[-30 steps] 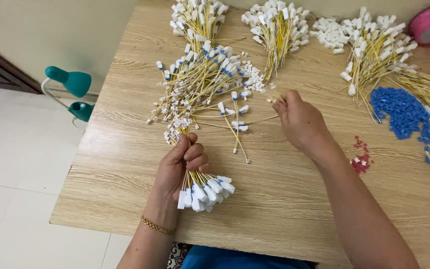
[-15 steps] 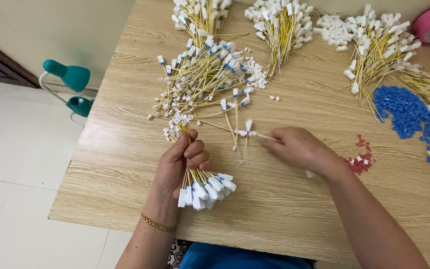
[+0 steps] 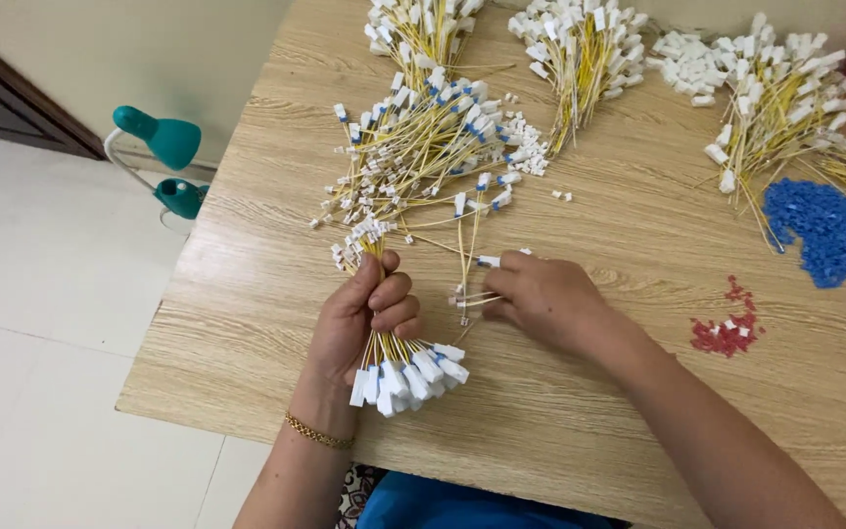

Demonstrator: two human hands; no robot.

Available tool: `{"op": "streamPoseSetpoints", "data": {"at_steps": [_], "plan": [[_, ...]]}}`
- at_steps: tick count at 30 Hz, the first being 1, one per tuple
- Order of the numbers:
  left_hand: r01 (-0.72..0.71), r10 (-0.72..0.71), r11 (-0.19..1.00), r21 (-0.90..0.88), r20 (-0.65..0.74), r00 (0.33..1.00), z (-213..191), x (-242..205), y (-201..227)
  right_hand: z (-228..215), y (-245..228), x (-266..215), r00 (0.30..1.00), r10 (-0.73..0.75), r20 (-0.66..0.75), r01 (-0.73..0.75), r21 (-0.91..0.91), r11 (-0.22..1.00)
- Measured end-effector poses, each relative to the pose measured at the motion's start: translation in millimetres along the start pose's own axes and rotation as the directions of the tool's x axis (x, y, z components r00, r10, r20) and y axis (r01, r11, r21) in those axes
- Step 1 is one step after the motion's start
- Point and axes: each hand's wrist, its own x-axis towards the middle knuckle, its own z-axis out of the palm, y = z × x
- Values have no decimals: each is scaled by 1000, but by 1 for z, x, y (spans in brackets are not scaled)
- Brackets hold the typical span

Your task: Assembling small plastic sleeves onto the ends of wires and organizing them into bundles.

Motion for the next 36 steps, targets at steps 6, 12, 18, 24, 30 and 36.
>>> {"op": "streamPoseSetpoints", "data": {"at_steps": [6, 12, 18, 24, 30, 36], "plan": [[-16, 15, 1000, 18, 25, 1000, 2, -1, 2, 17, 17, 5, 989, -147, -27, 143, -109, 984], [-34, 34, 999, 13, -2, 999, 3, 0, 2, -6, -5, 32, 981, -171, -96, 163, -85, 983], [-53, 53, 999, -11, 7, 999, 3, -2, 2, -5, 0, 49, 957, -275, -94, 251, -209, 945], [-73, 77, 995, -66, 62, 995, 2, -4, 3, 1, 7, 62, 806, -444, -391, 352, -286, 891], [-105, 109, 993, -57, 80, 991, 5, -6, 5, -18, -16, 84, 908, -234, -348, 149, -253, 956], [-97, 99, 995, -30, 54, 994, 7, -4, 6, 19, 1, 104, 937, -189, -292, 157, -131, 979]]}}
